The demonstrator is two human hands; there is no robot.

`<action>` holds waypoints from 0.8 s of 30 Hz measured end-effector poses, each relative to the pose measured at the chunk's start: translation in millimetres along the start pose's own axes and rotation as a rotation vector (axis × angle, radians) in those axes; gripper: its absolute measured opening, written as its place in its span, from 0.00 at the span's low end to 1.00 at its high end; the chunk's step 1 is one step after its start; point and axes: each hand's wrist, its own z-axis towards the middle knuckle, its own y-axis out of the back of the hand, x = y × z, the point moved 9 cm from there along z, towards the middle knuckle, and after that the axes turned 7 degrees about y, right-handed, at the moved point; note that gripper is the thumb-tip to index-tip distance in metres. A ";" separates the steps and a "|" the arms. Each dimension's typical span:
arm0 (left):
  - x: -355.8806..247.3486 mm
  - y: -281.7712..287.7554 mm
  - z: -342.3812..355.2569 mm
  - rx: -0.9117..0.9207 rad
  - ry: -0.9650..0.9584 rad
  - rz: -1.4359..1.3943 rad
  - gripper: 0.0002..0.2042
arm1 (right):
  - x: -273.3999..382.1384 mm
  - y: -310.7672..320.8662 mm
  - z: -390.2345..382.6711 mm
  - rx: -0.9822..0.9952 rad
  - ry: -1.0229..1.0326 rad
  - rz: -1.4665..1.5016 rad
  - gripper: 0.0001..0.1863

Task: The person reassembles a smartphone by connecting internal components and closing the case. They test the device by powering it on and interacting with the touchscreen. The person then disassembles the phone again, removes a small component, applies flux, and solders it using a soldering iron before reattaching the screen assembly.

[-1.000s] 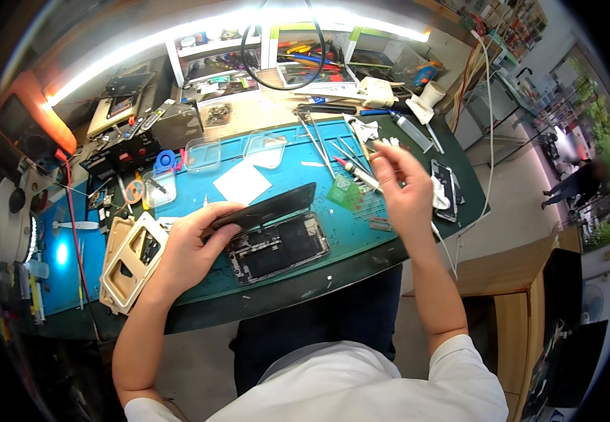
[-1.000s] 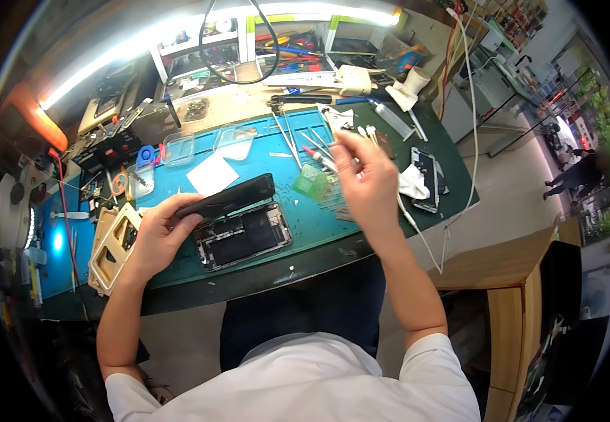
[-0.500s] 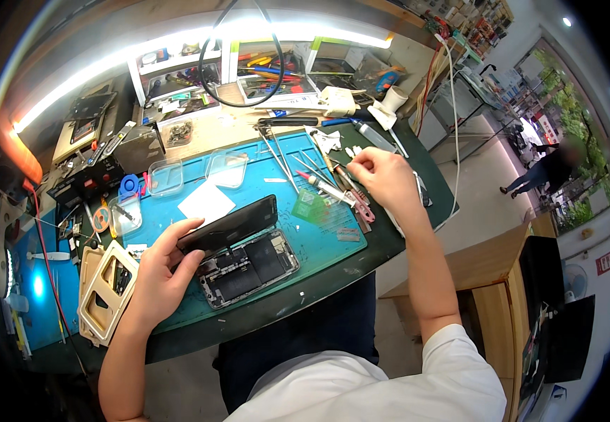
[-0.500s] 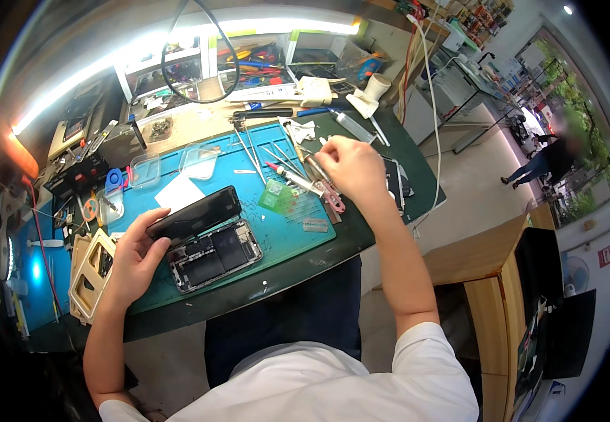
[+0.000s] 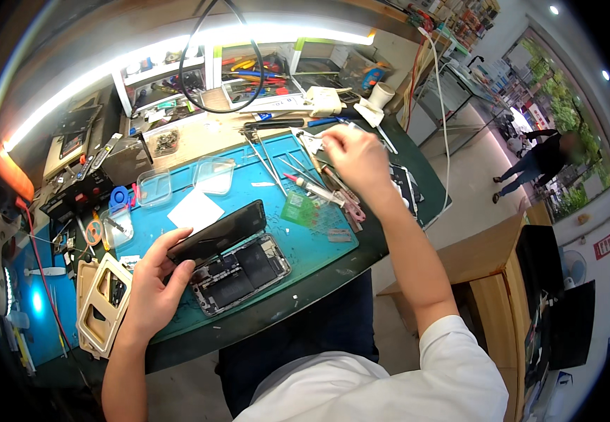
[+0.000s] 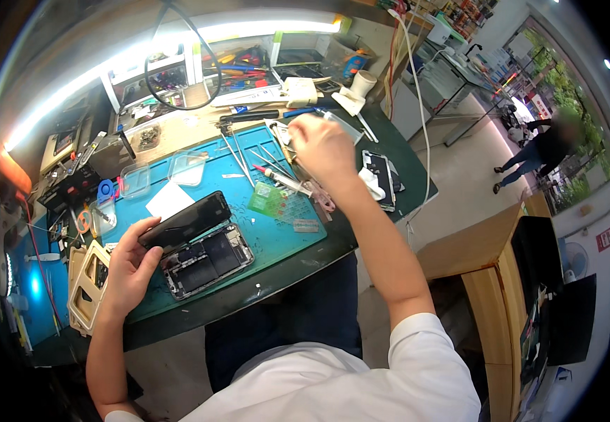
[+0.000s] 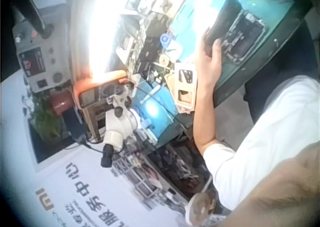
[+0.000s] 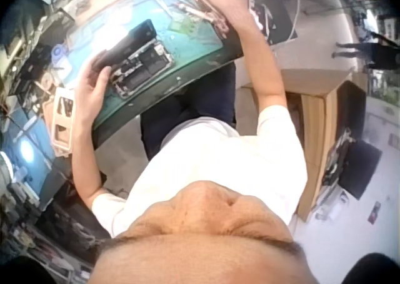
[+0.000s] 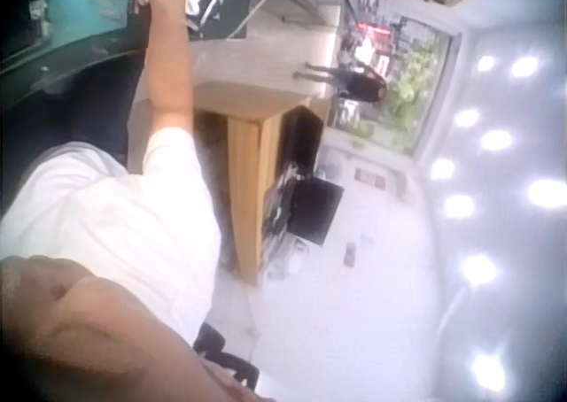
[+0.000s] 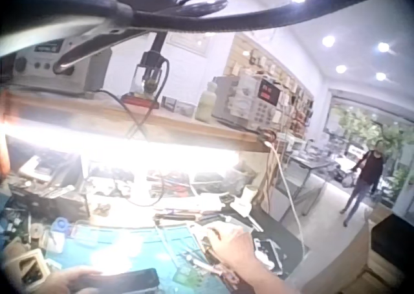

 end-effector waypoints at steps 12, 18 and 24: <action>-2.6 -9.7 2.4 -0.005 0.037 -0.069 0.22 | -68.0 31.3 -50.3 0.409 -0.226 -0.023 0.15; 5.7 -5.8 5.5 -0.021 -0.050 0.159 0.21 | -80.0 17.7 -56.0 0.261 -0.046 -0.104 0.14; -18.6 -5.6 -5.0 -0.050 -0.251 0.215 0.22 | -20.3 31.6 -43.9 0.148 -0.031 0.102 0.11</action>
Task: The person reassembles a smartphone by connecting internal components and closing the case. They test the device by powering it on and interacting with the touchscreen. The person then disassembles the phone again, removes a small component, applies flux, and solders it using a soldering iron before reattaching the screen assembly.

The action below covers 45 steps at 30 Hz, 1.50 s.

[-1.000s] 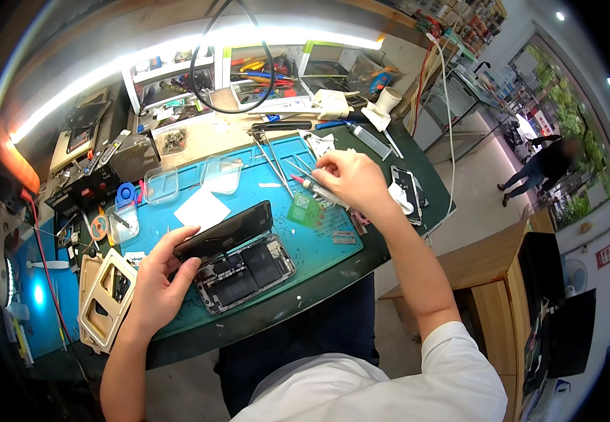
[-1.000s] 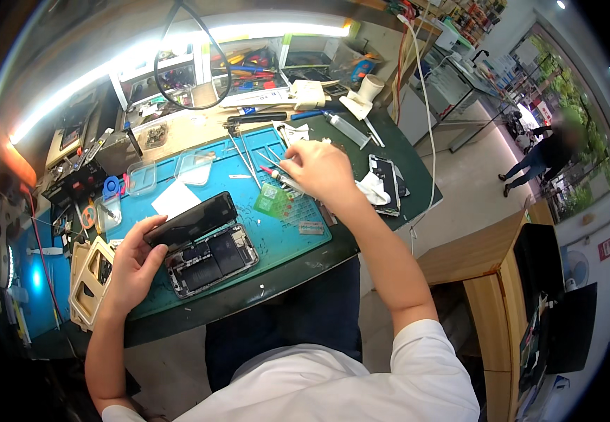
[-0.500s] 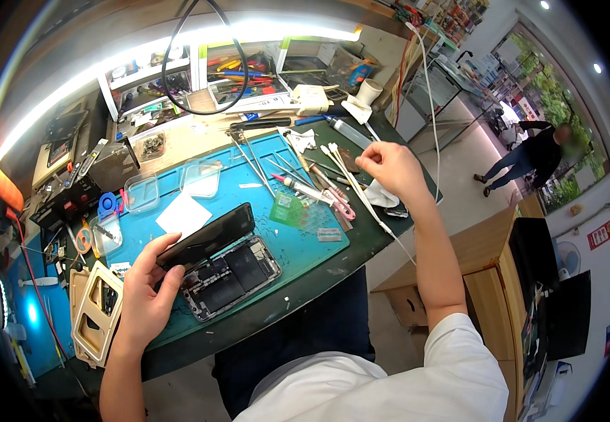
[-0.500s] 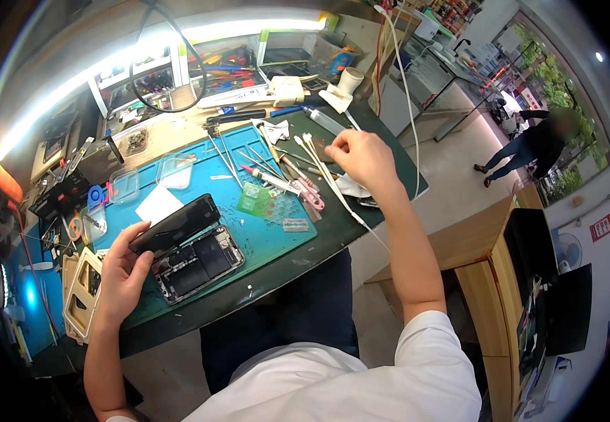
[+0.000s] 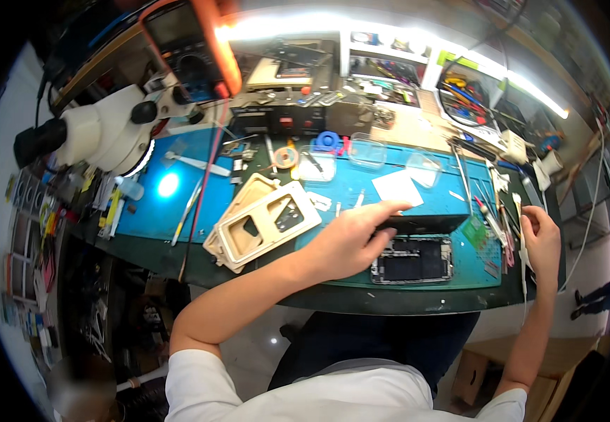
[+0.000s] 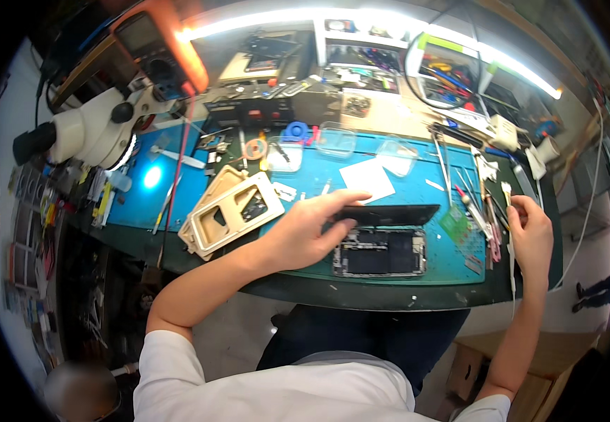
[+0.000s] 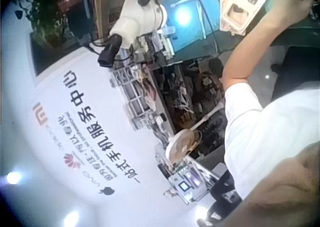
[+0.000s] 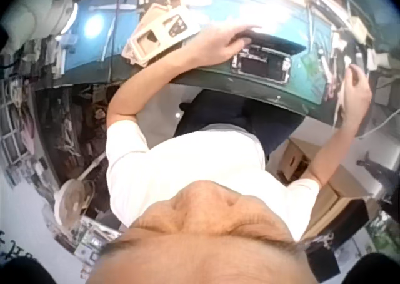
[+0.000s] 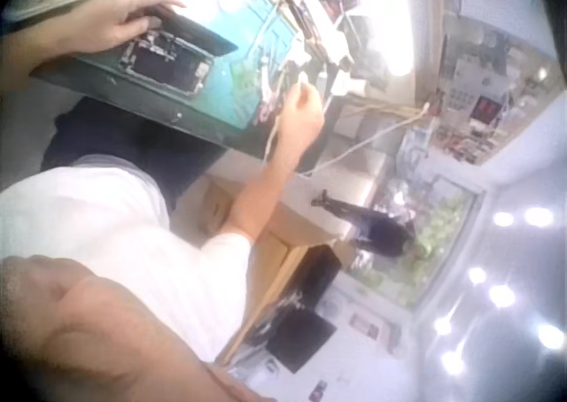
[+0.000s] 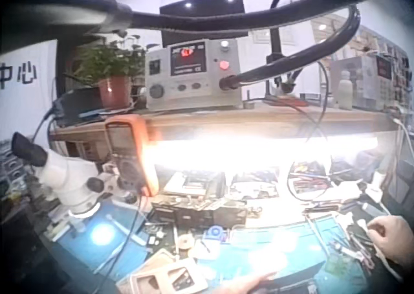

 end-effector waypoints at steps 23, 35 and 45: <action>11.7 -3.1 0.0 -0.010 0.055 0.030 0.22 | 611.3 -309.5 -86.5 0.515 1.560 -0.213 0.04; 25.9 2.9 0.8 -0.059 0.195 0.061 0.22 | 449.4 -82.8 -60.9 0.017 1.220 0.530 0.13; 21.2 -4.4 3.2 -0.013 0.148 -0.065 0.22 | 171.1 -23.0 -116.8 0.353 0.317 1.262 0.32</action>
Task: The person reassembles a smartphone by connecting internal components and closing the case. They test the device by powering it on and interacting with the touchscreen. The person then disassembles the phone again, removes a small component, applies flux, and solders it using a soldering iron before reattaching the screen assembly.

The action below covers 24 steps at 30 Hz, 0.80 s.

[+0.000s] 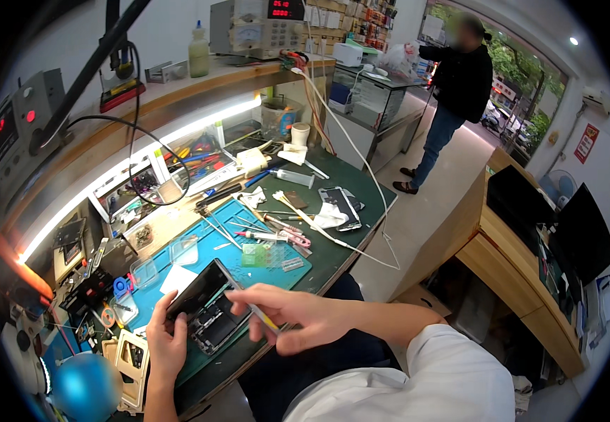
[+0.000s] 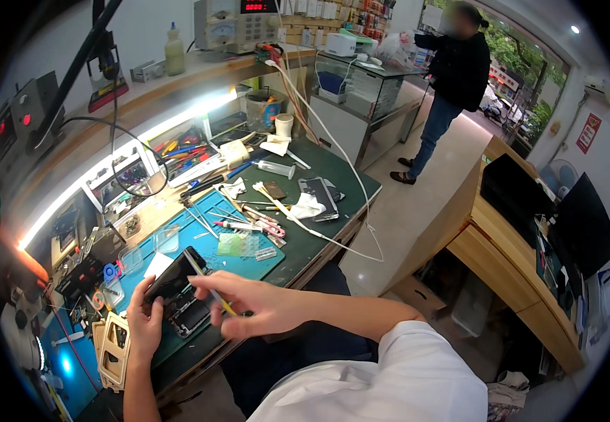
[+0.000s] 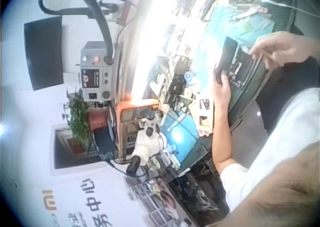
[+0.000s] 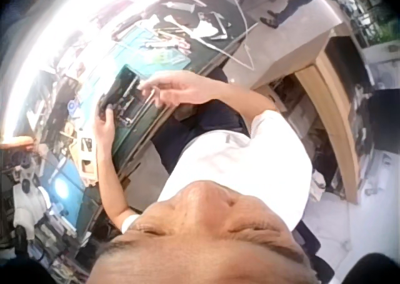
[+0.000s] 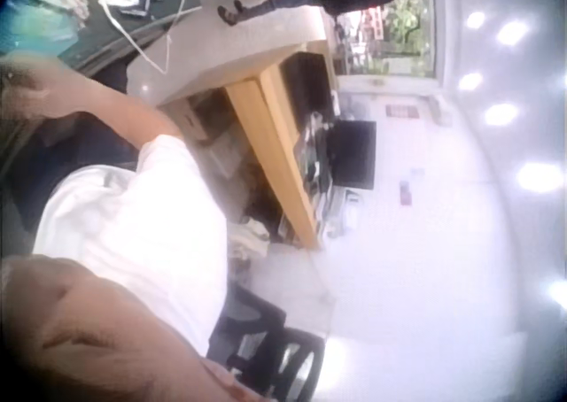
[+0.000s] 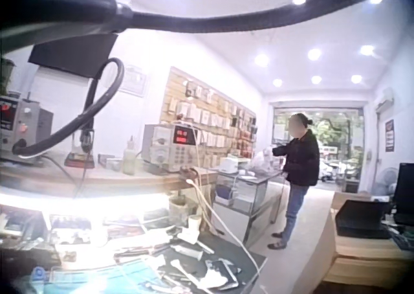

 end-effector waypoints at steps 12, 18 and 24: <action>-3.8 -1.6 1.0 -0.037 0.024 -0.004 0.23 | -3.9 52.5 -6.4 -0.101 -0.009 -0.416 0.12; 2.0 -0.5 6.2 -0.030 0.114 -0.021 0.24 | -25.1 37.4 20.2 -0.031 0.059 -0.817 0.06; -17.9 2.6 -2.7 0.020 0.053 -0.005 0.25 | -26.6 7.1 42.0 0.066 0.190 -1.073 0.09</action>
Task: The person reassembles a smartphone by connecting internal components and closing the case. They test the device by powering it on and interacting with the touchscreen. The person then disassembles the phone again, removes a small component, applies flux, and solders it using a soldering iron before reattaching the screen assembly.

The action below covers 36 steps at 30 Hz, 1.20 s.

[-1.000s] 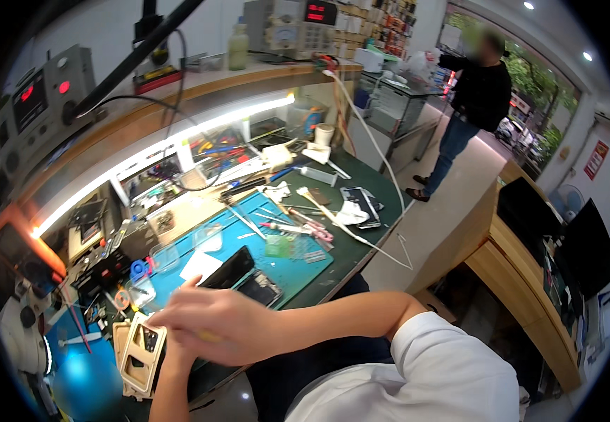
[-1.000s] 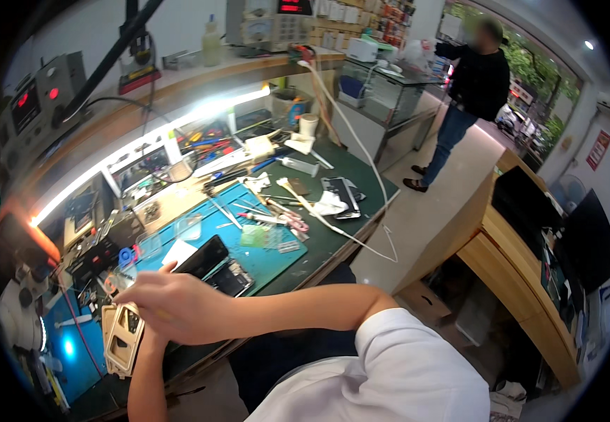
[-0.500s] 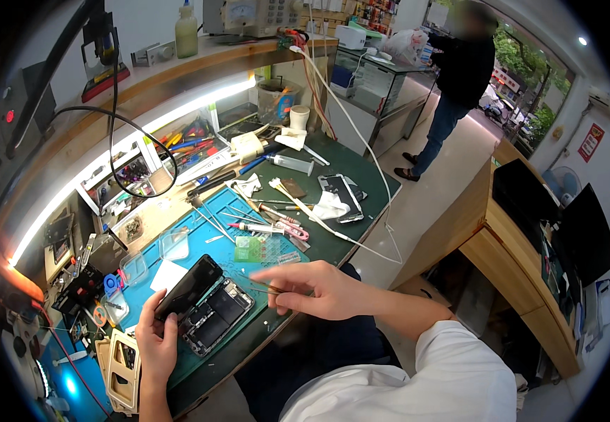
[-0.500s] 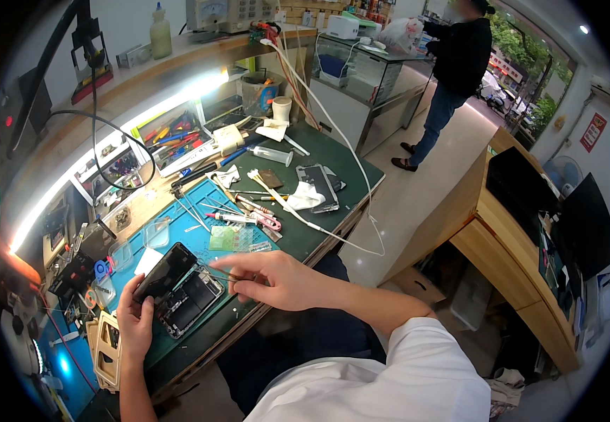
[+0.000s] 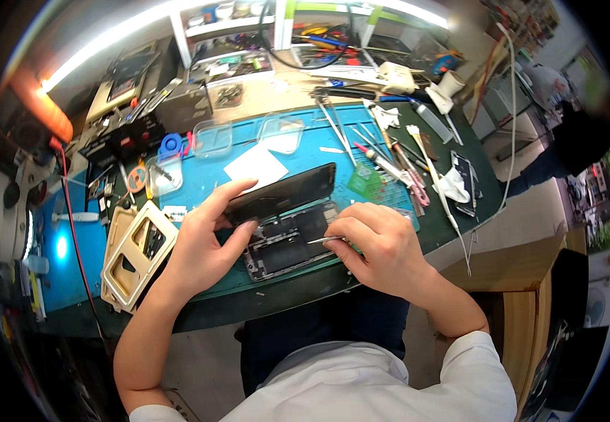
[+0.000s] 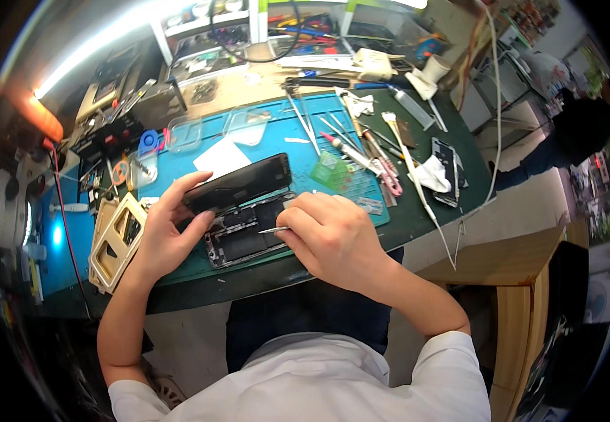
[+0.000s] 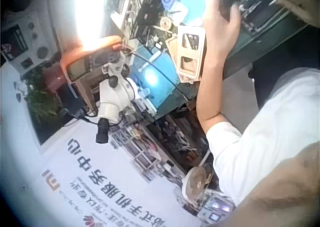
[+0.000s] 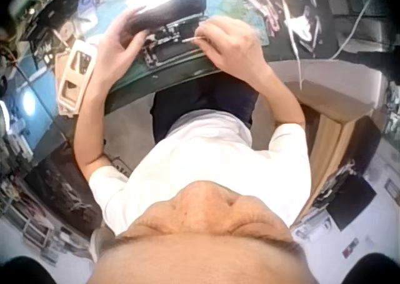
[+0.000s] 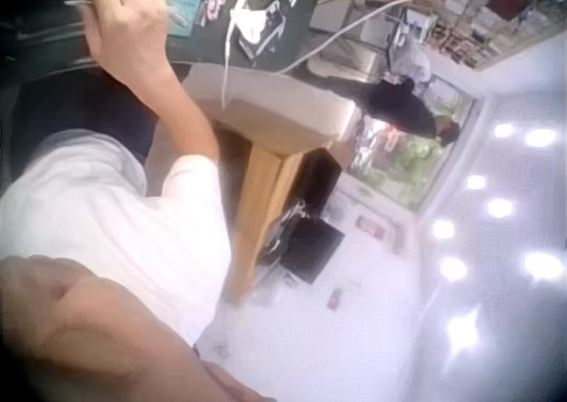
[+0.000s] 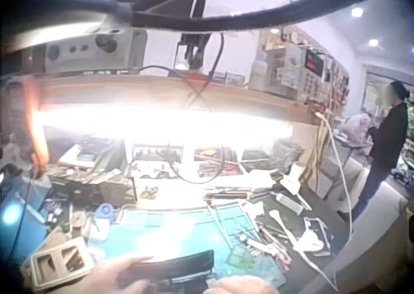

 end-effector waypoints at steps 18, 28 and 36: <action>10.1 -1.3 3.5 0.028 0.016 -0.002 0.25 | -8.0 -33.2 17.1 0.014 0.051 -0.085 0.10; 8.4 -1.6 3.7 0.032 0.014 -0.026 0.25 | -6.2 -37.7 15.6 0.000 0.067 -0.091 0.09; 9.6 -1.7 4.0 0.035 0.038 -0.035 0.25 | -5.0 -37.6 15.5 -0.002 0.067 -0.097 0.09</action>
